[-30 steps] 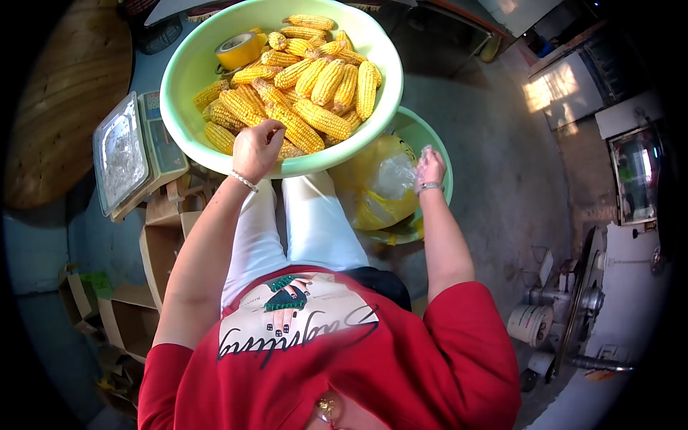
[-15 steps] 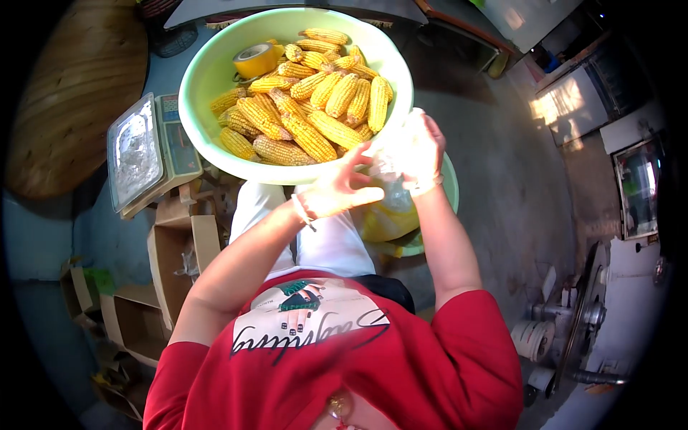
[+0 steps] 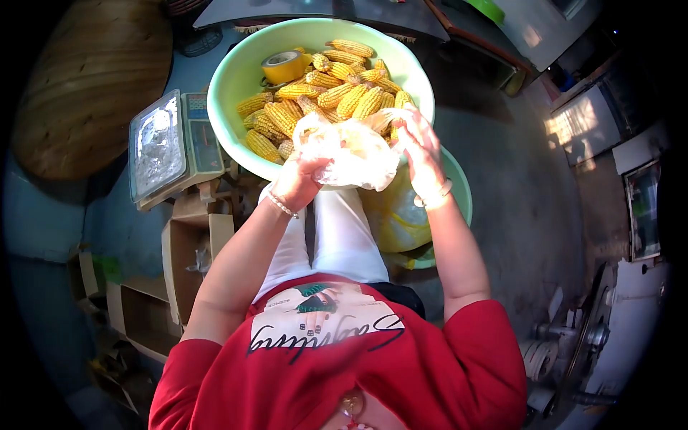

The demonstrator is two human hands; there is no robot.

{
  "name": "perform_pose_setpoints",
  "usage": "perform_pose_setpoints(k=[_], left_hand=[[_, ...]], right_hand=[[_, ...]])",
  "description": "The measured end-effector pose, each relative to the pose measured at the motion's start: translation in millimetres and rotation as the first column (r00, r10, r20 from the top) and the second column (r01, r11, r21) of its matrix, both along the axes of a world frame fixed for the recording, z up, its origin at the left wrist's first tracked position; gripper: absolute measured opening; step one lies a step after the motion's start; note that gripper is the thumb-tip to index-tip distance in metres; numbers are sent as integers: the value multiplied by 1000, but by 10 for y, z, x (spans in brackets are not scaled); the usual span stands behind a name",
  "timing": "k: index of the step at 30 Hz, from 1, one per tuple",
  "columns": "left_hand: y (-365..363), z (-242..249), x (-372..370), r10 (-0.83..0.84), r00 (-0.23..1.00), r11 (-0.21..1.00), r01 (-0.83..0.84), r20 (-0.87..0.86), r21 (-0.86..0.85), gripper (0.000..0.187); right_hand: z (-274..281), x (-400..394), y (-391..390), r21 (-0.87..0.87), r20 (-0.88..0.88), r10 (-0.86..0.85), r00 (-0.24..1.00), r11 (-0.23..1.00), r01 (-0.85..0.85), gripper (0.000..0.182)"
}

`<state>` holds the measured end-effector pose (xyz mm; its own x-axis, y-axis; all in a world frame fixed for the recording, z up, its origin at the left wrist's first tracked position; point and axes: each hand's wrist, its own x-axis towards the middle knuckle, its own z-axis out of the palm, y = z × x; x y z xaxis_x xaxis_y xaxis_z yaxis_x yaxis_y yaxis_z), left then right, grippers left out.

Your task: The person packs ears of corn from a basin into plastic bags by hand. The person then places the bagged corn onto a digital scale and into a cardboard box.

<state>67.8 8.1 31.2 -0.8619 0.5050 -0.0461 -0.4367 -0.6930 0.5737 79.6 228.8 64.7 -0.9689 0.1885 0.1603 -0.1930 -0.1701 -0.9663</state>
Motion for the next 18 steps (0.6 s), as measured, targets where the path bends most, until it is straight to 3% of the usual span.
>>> perform_pose_setpoints(k=[1,3,6,7,8,9,10,11,13,14,16,18], left_hand=[[-13,-44,-10,-18,998,1000,18,-60,-9,44],[-34,-139,-35,-59,982,998,54,-177,-33,48],[-25,-52,0,-21,968,999,8,-249,-52,42],[-31,-37,6,-13,969,998,-1,-248,-57,38],[-100,18,7,-6,994,1000,6,-110,0,23],[-179,-31,-46,44,997,998,-47,-71,-44,20],[-267,-123,-137,95,995,991,-97,-35,-90,18],[-351,-185,-202,146,989,980,-145,-2,-137,16],[-601,-385,-367,157,978,916,-196,-136,-351,15],[-631,-297,-365,174,963,889,-243,-204,-388,16],[-695,-164,-385,161,925,808,-324,-345,-492,15],[-754,-65,-425,111,919,642,-358,-380,-678,15]], right_hand=[[36,16,-41,-91,8,190,982,978,-188,45],[35,13,-141,-292,79,345,935,905,-310,38],[114,60,-236,-406,249,333,909,888,-215,15],[121,45,-183,-442,200,348,916,866,-233,11],[124,17,-79,-476,150,359,921,843,-251,10],[117,-20,-19,-510,100,368,924,817,-270,10],[99,-69,-35,-462,51,170,984,878,-128,13],[253,-43,0,-487,21,186,982,860,-153,15],[387,-69,36,-501,104,2,995,864,50,15],[288,-141,184,-451,1,147,989,883,-131,16],[220,-150,295,-318,33,209,977,929,-188,14],[263,-119,302,-223,59,268,962,942,-249,15]])
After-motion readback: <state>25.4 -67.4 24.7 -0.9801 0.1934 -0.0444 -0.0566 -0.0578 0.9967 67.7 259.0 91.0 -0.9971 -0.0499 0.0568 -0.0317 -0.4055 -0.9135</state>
